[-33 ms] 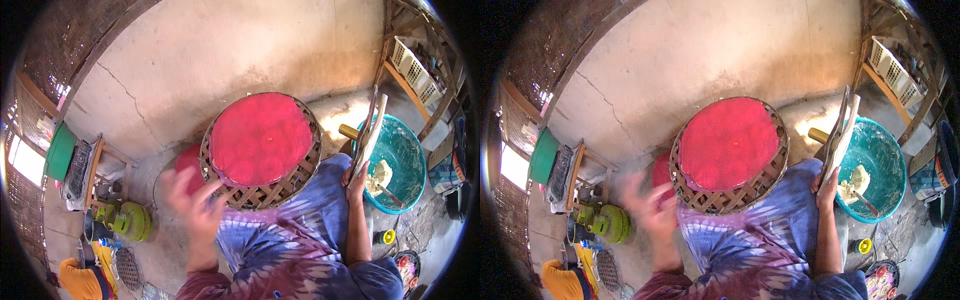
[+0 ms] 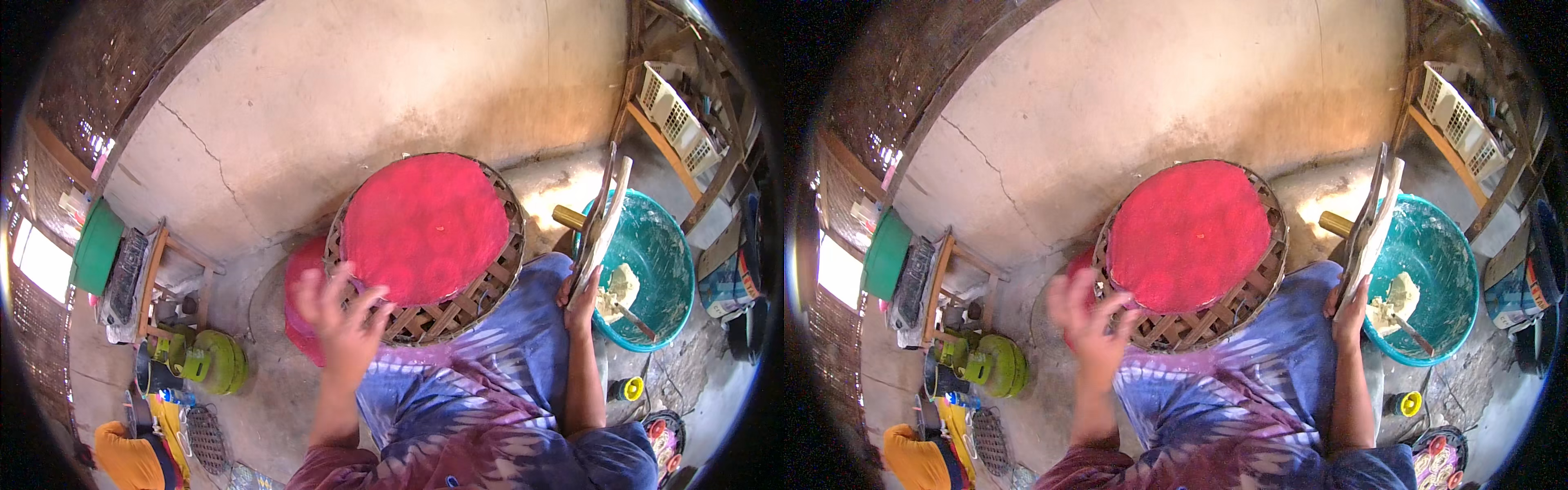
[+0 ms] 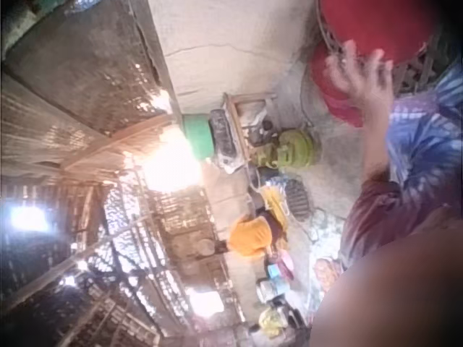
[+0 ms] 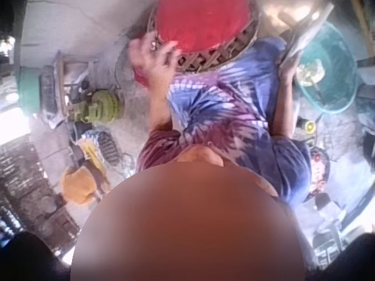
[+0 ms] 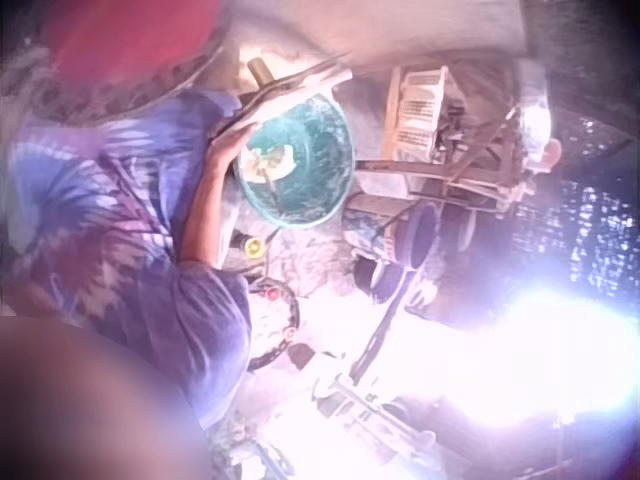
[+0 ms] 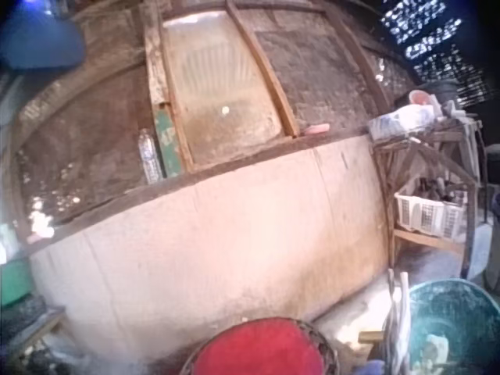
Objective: The person uses a manual noodle press to extrude dough into thin strands, forming spiral coils on a red mat inside a woven basket. They repeatedly load dough into the press, extrude the noodles, and arrange the coils on the mat.
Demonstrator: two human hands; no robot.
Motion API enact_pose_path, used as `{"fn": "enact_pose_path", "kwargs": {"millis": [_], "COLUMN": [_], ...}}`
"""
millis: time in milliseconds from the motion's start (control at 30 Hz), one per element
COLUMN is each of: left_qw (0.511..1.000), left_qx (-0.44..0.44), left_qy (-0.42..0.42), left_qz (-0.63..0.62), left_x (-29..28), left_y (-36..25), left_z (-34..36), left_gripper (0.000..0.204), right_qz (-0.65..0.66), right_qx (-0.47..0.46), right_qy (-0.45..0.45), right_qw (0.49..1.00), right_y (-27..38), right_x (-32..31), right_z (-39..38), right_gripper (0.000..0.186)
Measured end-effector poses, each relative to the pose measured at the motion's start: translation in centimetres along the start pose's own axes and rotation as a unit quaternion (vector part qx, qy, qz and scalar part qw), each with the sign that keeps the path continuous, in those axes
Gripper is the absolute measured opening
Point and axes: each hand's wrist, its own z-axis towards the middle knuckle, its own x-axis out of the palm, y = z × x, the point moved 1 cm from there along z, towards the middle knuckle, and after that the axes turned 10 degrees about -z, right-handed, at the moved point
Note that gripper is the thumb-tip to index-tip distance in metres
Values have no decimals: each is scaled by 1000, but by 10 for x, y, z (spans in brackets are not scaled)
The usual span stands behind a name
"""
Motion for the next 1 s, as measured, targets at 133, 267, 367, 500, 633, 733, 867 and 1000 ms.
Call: {"fn": "enact_pose_path", "kwargs": {"millis": [133,267,367,500,633,733,867,1000], "left_qw": [996,990,991,990,990,994,987,981], "left_qx": [21,22,23,27,54,69,134,162], "left_qy": [81,136,133,132,132,81,-5,61], "left_qz": [-8,2,-15,-35,-17,30,85,93], "left_x": [67,78,79,84,82,75,66,69], "left_y": [32,28,20,20,26,30,35,37], "left_z": [-51,-51,-42,-39,-32,-20,-22,-38], "left_gripper": [18,18,17,15,11,9,6,11], "right_qz": [-11,-15,-16,-3,-11,5,9,21], "right_qx": [12,2,5,11,-4,21,27,25], "right_qy": [1,6,-5,-19,1,-2,-4,3], "right_qw": [1000,1000,1000,1000,1000,1000,1000,999], "right_y": [1,1,0,-1,0,1,1,-1], "right_x": [0,1,0,-1,0,-1,-3,-3], "right_z": [-2,-3,-2,-2,-1,-1,0,1], "right_gripper": [64,64,65,65,65,65,65,65]}}
